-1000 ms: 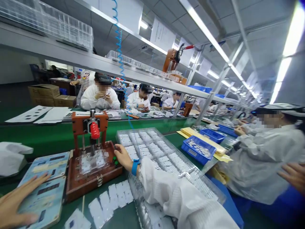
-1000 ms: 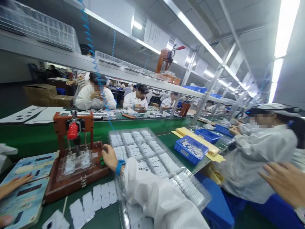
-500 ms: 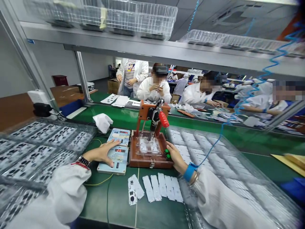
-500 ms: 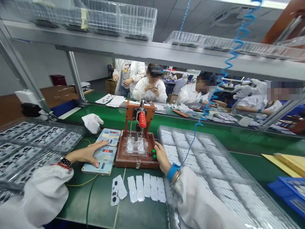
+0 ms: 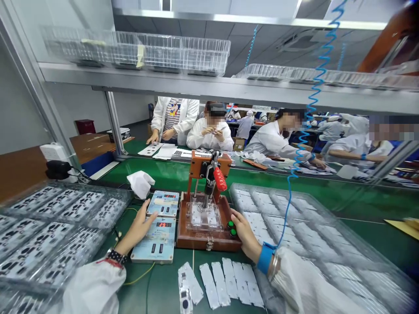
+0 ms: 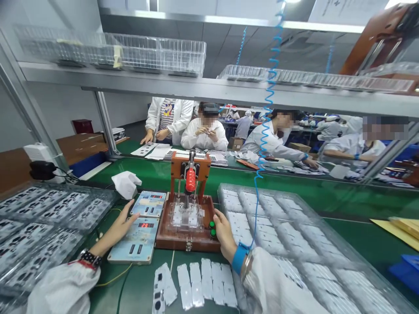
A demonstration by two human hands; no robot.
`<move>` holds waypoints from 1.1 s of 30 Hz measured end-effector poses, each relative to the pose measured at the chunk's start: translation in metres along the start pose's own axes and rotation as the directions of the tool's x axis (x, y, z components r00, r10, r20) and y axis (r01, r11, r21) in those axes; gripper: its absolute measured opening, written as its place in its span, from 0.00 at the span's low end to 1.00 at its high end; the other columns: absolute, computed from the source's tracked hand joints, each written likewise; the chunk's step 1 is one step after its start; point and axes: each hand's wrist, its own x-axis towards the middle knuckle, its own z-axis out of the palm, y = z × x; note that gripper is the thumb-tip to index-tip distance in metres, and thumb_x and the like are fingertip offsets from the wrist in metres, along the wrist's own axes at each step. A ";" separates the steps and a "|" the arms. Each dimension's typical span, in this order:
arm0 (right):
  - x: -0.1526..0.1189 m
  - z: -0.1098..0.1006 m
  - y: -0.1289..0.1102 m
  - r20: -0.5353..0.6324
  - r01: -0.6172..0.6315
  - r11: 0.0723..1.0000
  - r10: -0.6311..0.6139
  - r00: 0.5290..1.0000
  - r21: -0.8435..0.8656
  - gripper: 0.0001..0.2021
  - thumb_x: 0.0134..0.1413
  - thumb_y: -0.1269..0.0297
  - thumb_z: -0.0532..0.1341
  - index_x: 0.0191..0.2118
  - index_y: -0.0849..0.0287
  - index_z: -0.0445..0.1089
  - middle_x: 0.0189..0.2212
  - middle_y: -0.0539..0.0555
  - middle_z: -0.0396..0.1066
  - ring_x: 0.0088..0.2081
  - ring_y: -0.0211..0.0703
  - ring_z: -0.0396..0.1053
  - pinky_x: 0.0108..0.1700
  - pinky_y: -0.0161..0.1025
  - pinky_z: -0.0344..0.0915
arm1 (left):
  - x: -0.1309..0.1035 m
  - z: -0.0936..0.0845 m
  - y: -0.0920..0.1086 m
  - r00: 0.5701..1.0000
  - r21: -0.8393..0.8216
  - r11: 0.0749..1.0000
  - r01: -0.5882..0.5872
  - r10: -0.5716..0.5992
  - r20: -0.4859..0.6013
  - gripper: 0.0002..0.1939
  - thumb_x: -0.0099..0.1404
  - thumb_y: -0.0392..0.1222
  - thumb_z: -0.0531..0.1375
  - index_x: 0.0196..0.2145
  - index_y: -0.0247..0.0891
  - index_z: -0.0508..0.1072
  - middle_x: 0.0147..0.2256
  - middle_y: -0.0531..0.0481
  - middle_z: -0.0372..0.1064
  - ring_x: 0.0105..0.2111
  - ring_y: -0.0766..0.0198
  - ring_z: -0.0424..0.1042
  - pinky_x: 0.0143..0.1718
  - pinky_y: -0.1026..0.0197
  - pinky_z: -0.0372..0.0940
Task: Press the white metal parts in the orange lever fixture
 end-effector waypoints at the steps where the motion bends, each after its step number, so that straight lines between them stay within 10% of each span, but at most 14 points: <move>1: 0.000 0.000 0.001 0.001 -0.008 1.000 0.008 1.000 0.010 0.22 0.45 0.58 0.58 0.48 0.58 0.70 0.44 0.56 0.73 0.45 0.47 0.71 0.40 0.39 0.70 | 0.003 0.004 -0.005 1.000 -0.020 1.000 -0.001 0.001 0.002 0.35 0.66 0.54 0.48 0.65 0.37 0.42 0.65 0.37 0.43 0.65 0.51 0.44 0.63 0.45 0.42; 33: -0.013 0.013 -0.018 -0.033 -0.068 0.995 0.071 0.997 0.079 0.21 0.46 0.66 0.55 0.49 0.61 0.68 0.39 0.56 0.74 0.39 0.43 0.73 0.38 0.37 0.70 | 0.026 -0.001 -0.012 0.994 0.042 0.994 -0.105 0.107 -0.026 0.28 0.55 0.57 0.55 0.49 0.39 0.68 0.56 0.40 0.61 0.58 0.45 0.58 0.57 0.45 0.55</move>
